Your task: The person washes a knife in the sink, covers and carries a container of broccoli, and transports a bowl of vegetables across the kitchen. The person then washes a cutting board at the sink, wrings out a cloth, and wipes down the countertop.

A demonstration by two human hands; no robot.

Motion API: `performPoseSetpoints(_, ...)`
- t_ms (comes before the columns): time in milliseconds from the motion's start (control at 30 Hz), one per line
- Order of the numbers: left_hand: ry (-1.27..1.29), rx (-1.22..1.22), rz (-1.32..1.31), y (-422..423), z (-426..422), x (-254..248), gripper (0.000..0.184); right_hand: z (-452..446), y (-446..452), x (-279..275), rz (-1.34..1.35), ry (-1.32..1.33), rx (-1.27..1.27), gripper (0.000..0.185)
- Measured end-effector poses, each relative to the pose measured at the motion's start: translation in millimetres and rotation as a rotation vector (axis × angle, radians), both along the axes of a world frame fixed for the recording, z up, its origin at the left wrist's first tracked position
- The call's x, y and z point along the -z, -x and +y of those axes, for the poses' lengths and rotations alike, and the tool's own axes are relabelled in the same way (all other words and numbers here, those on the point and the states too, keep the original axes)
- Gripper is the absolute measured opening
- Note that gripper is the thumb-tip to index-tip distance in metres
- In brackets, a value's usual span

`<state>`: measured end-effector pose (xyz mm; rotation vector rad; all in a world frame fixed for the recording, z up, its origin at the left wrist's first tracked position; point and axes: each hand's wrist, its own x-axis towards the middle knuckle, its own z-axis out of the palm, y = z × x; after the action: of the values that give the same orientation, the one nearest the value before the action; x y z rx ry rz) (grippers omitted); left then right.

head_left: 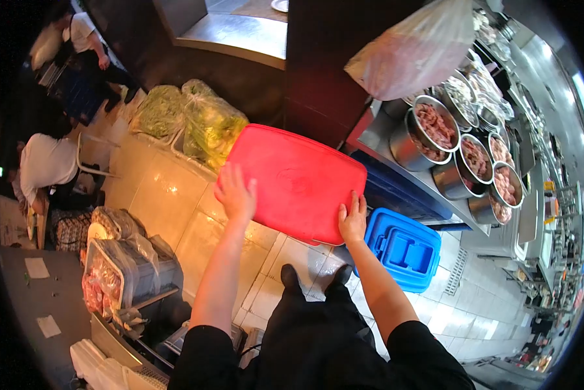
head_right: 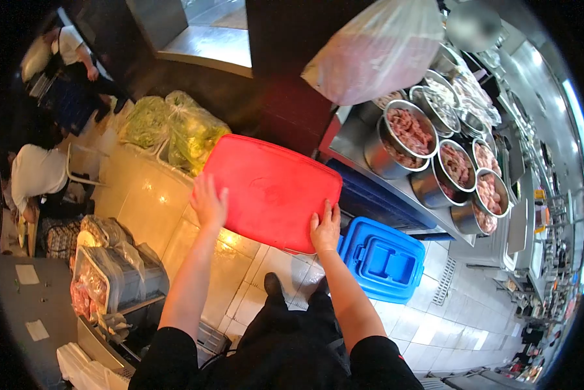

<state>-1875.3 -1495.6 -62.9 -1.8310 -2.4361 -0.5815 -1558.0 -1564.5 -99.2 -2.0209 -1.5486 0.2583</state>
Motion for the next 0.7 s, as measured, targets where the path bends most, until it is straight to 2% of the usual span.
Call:
performPoseSetpoints(67,-0.105,0.373,0.067,-60,-19,-15,0.069,-10,-9,-11,0.007,0.057,-0.042,0.062)
performPoseSetpoints(100,-0.116,0.394,0.066,-72,-27,-8,0.069,-18,-12,-12,0.065,0.028,-0.035,0.062)
performPoseSetpoints(167,0.151,0.486,0.059,-102,-38,7,0.072,-43,-23,-10,0.111,-0.081,-0.081,0.062)
performPoseSetpoints(200,0.129,0.512,0.052,-112,-28,6,0.072,-57,-27,-17,0.113,-0.115,-0.105,0.058)
performPoseSetpoints(267,0.196,0.463,0.109,-109,-38,8,0.075,-104,-45,-36,0.332,0.166,-0.083,0.052)
performPoseSetpoints(333,0.235,0.463,0.109,-114,-40,0,0.077,-159,-78,-31,0.289,0.145,-0.198,0.045)
performPoseSetpoints(400,0.280,0.440,0.115,-123,-43,-2,0.075,-223,-126,-24,0.312,0.293,-0.254,0.041)
performPoseSetpoints(467,0.315,0.281,0.069,-157,-58,-17,0.071,-299,-187,-8,0.374,0.477,-0.139,0.041)
performPoseSetpoints(533,0.037,0.384,0.038,-203,-95,-28,0.066,-393,-261,25,0.365,0.531,-0.002,0.043)
performPoseSetpoints(567,0.000,0.462,-0.117,-231,-119,-25,0.060,-439,-294,29,0.397,0.652,0.160,0.042)
performPoseSetpoints(600,-0.029,0.536,-0.272,-261,-149,-21,0.055,-493,-329,44,0.280,0.617,0.208,0.039)
performPoseSetpoints(667,0.295,0.714,-0.647,-325,-223,-15,0.039,-594,-399,81,0.525,0.591,0.436,0.035)
performPoseSetpoints(700,0.309,0.829,-0.605,-346,-256,36,0.029,-625,-429,77,0.703,0.543,0.595,0.034)
